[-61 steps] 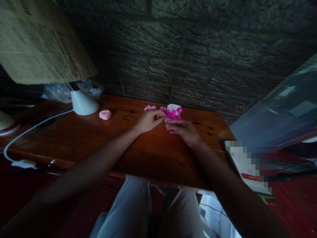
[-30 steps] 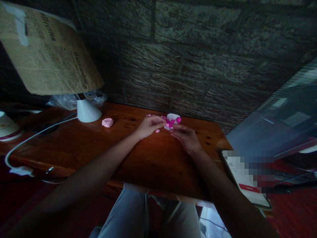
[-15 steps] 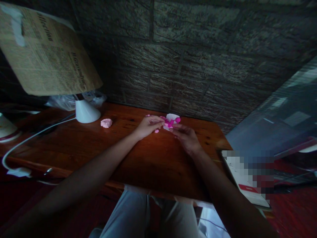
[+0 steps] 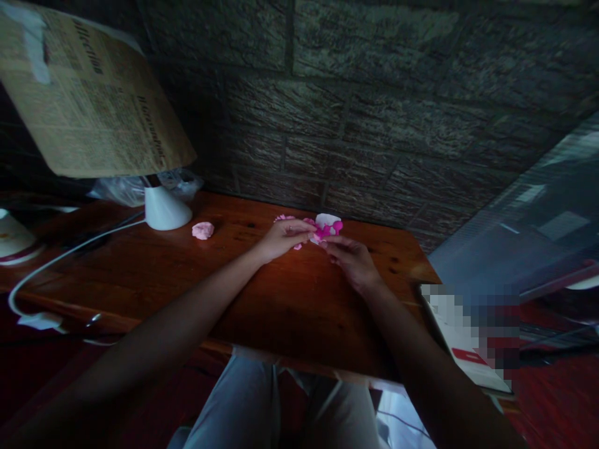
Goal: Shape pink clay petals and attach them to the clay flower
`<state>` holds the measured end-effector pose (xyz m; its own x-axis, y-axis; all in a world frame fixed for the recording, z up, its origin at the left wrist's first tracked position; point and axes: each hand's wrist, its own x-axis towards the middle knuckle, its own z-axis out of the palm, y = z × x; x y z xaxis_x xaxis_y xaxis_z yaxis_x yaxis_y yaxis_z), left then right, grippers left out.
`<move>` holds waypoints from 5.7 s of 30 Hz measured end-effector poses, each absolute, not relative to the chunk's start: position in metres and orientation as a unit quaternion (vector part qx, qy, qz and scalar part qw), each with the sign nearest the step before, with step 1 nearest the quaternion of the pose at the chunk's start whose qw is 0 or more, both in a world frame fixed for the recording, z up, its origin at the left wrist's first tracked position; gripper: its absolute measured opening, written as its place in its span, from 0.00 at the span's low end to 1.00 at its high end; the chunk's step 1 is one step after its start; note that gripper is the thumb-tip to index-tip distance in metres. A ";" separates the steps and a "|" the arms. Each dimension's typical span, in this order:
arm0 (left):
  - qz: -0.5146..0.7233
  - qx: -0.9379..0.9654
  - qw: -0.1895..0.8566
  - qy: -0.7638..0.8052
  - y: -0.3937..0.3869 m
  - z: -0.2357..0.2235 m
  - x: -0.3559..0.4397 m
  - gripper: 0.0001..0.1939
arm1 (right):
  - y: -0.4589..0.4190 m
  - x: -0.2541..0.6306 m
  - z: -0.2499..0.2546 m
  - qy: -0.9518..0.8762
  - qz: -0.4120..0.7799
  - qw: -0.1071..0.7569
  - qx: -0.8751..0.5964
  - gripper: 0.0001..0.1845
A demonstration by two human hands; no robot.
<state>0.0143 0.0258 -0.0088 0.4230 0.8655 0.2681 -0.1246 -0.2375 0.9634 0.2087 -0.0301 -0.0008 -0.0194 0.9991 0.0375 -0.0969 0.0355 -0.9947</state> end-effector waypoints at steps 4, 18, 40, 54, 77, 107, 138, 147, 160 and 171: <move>0.437 0.664 0.534 0.290 0.024 -0.007 0.015 0.10 | -0.030 0.208 0.000 -0.488 0.527 0.529 -0.453 0.17; 0.417 0.641 0.562 0.314 0.024 -0.006 0.014 0.11 | -0.032 0.209 0.002 -0.479 0.529 0.526 -0.462 0.20; 0.425 0.554 0.626 0.347 0.020 0.002 0.014 0.09 | -0.033 0.207 0.004 -0.495 0.531 0.515 -0.456 0.21; 0.432 0.563 0.618 0.338 0.021 0.002 0.016 0.10 | -0.031 0.208 -0.001 -0.518 0.521 0.496 -0.463 0.19; 0.388 0.555 0.655 0.334 0.021 -0.002 0.014 0.10 | -0.035 0.204 -0.001 -0.563 0.534 0.452 -0.440 0.15; 0.395 0.532 0.659 0.357 0.017 0.006 0.015 0.07 | -0.035 0.206 -0.001 -0.559 0.539 0.436 -0.454 0.15; 0.399 0.528 0.657 0.361 0.017 0.006 0.015 0.06 | -0.031 0.209 -0.006 -0.567 0.534 0.451 -0.436 0.18; 0.409 0.519 0.667 0.343 0.020 0.004 0.015 0.16 | -0.033 0.207 -0.002 -0.559 0.522 0.462 -0.449 0.18; 0.390 0.530 0.673 0.337 0.019 0.003 0.014 0.12 | -0.036 0.211 0.006 -0.517 0.530 0.474 -0.477 0.22; 0.393 0.546 0.662 0.331 0.020 0.001 0.013 0.13 | -0.035 0.205 0.000 -0.572 0.535 0.431 -0.448 0.15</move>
